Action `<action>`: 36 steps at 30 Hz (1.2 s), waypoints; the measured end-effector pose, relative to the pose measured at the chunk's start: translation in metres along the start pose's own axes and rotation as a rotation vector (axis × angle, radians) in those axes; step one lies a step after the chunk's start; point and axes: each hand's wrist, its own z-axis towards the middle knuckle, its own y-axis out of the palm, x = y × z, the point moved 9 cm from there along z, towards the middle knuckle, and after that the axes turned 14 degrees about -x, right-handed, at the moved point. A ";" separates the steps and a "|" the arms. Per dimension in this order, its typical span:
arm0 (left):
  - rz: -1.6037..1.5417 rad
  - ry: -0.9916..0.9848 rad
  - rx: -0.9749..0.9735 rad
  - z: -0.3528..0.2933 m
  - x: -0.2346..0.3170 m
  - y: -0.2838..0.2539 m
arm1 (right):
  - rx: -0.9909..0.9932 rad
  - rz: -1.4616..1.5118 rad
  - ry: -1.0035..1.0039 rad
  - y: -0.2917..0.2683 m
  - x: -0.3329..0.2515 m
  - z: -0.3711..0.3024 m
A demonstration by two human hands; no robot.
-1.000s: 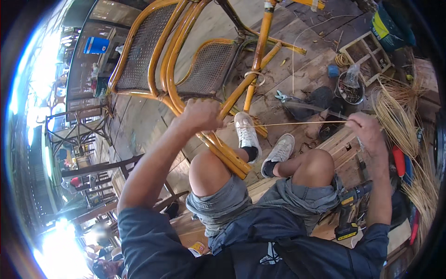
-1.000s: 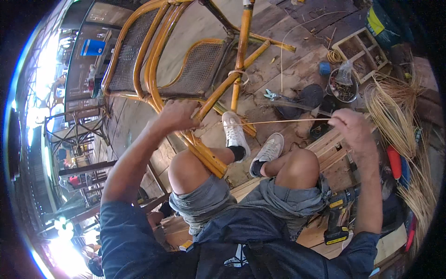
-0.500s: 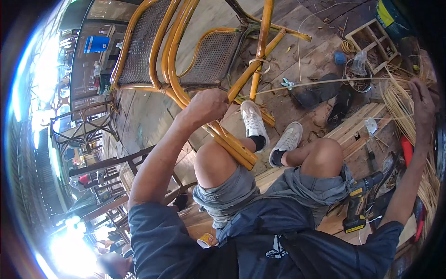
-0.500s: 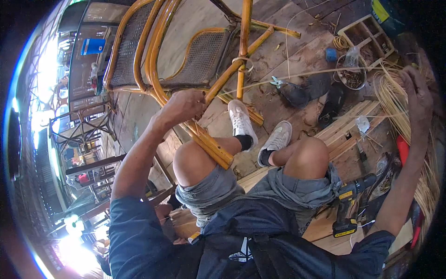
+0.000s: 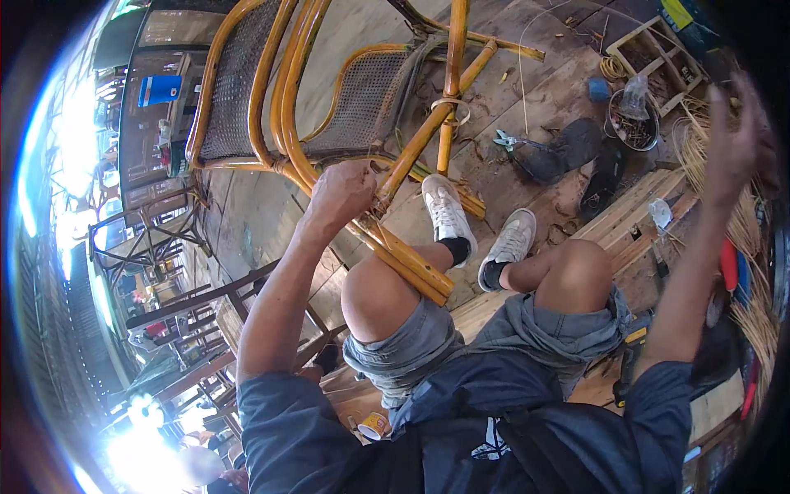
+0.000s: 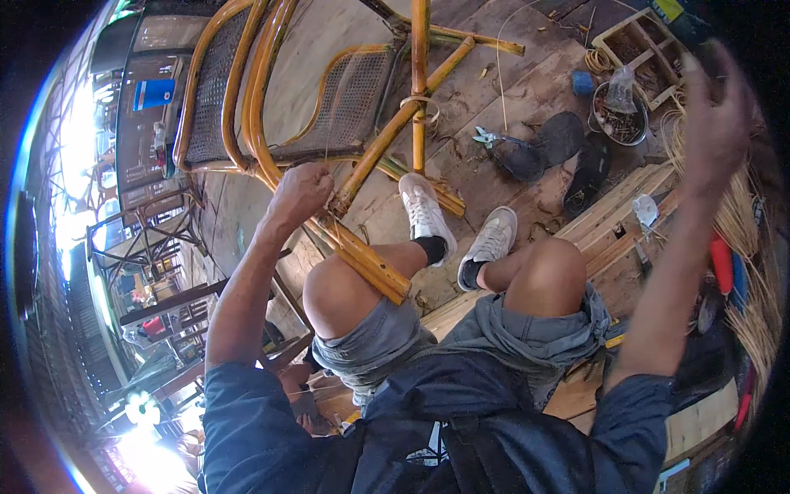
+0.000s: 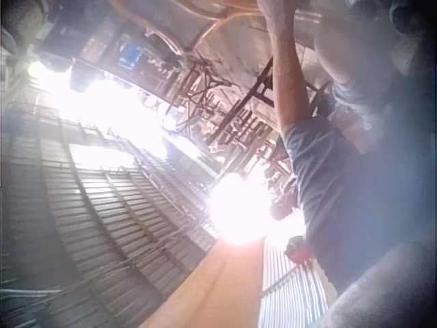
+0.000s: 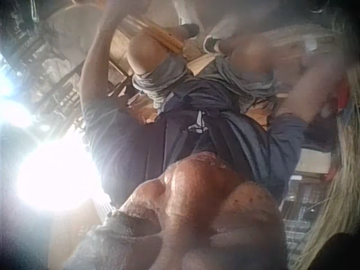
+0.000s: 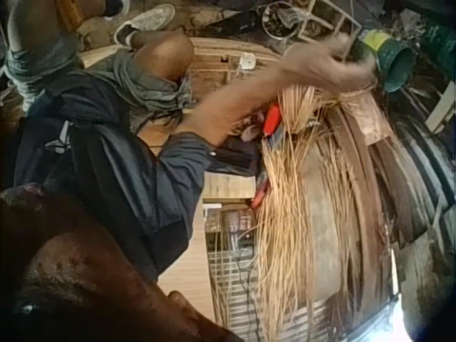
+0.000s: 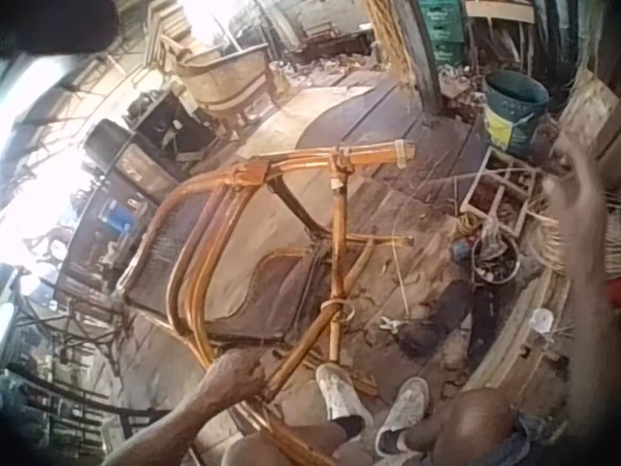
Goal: The person is repairing a rattan chair by weaving thin strips of rattan around the frame joints. They use a hammer to tap the strips into place and a drill to secure them. The person works on multiple joints of the chair frame, ensuring the strips are tightly woven.
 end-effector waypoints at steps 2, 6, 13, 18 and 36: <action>0.140 -0.071 -0.055 -0.001 -0.008 0.009 | -0.149 0.680 -0.004 0.054 -0.048 -0.061; 0.308 -0.003 -0.192 0.020 -0.021 0.029 | -0.953 1.548 0.562 0.199 -0.169 -0.218; 0.421 0.022 -0.432 0.042 -0.033 0.061 | -1.503 2.354 1.167 0.281 -0.328 -0.345; 0.279 0.020 -0.443 0.043 -0.020 0.054 | -1.434 2.644 1.108 0.292 -0.363 -0.331; 0.279 0.006 -0.218 0.095 -0.022 0.043 | -0.604 0.641 0.123 0.389 -0.069 -0.166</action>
